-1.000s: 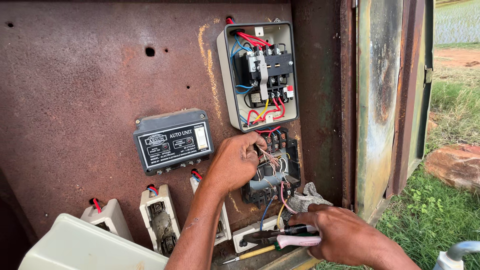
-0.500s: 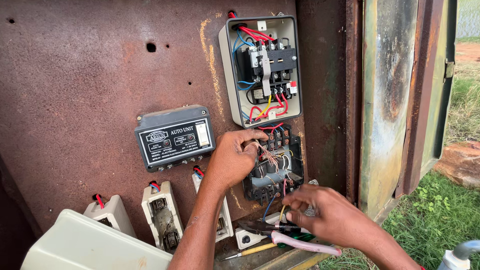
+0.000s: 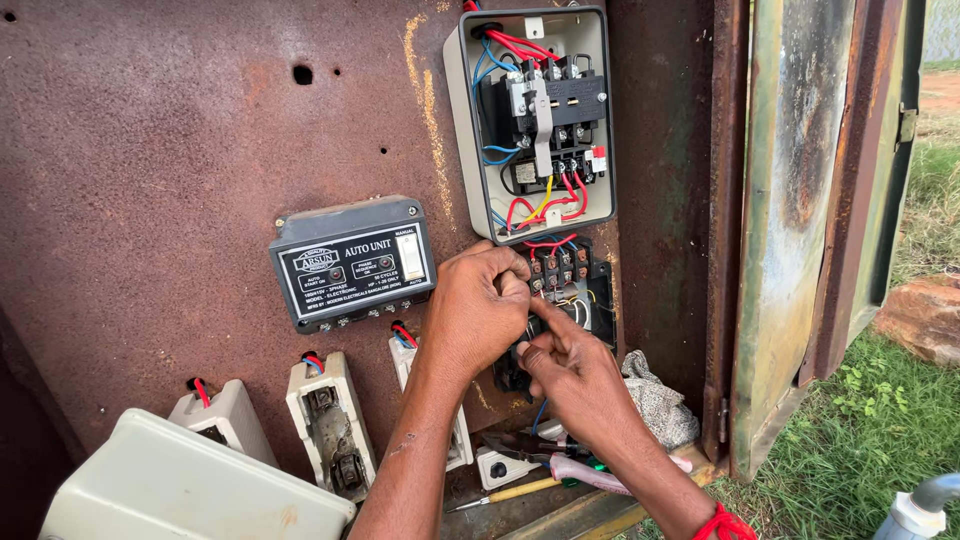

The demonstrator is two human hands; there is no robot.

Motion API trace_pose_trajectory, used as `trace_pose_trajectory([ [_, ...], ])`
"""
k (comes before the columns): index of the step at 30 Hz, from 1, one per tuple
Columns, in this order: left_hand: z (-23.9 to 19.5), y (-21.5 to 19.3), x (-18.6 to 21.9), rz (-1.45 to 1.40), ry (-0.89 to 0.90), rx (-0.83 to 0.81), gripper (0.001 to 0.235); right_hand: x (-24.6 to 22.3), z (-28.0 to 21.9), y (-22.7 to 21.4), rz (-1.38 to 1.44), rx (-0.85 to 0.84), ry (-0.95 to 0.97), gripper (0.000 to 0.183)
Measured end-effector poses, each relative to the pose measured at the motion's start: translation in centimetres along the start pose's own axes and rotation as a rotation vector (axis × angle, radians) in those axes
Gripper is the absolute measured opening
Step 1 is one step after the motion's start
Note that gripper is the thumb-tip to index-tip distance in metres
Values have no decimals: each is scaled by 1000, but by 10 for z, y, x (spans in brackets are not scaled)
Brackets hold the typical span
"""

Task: The person uses pliers and a screwdriver to manipulate and secure wires within an open electrical control box.

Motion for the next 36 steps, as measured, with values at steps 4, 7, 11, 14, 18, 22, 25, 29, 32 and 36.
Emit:
trace_pose_trajectory([
  [4,1,1,-3,-8,0,11,21,8,11,-5,186,-70,43,65],
  [7,1,2,-3,5,-2,18,23,7,9,-11,225,-98,123,66],
  [11,3,0,-4,-10,9,22,23,1,10,-18,150,-163,118,69],
  [14,1,6,-11,-25,5,20,21,4,-2,-29,37,-189,65,59],
  [18,1,5,-16,-16,110,29,19,3,-30,-44,-403,-77,58,27],
  [22,1,5,-18,-29,71,17,18,9,-54,-46,-664,-316,-26,22],
  [25,2,6,-21,-25,106,24,17,19,-66,-27,-766,-497,-277,20],
  [29,-3,7,-20,15,143,43,16,25,-55,12,-1094,-585,-234,19],
  [32,-4,5,-14,49,127,39,19,27,-41,33,-1364,-687,-21,18],
  [36,-6,0,3,84,84,-6,21,31,-28,48,-1498,-790,-87,18],
])
Point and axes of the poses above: each hand's wrist, its own z-axis towards the middle knuckle, its own y-axis out of the palm, x = y × z, the point moved 1 cm from there along z, towards the middle knuckle, and after that the axes turned 15 degrees about -x, right-handed, at the moved point
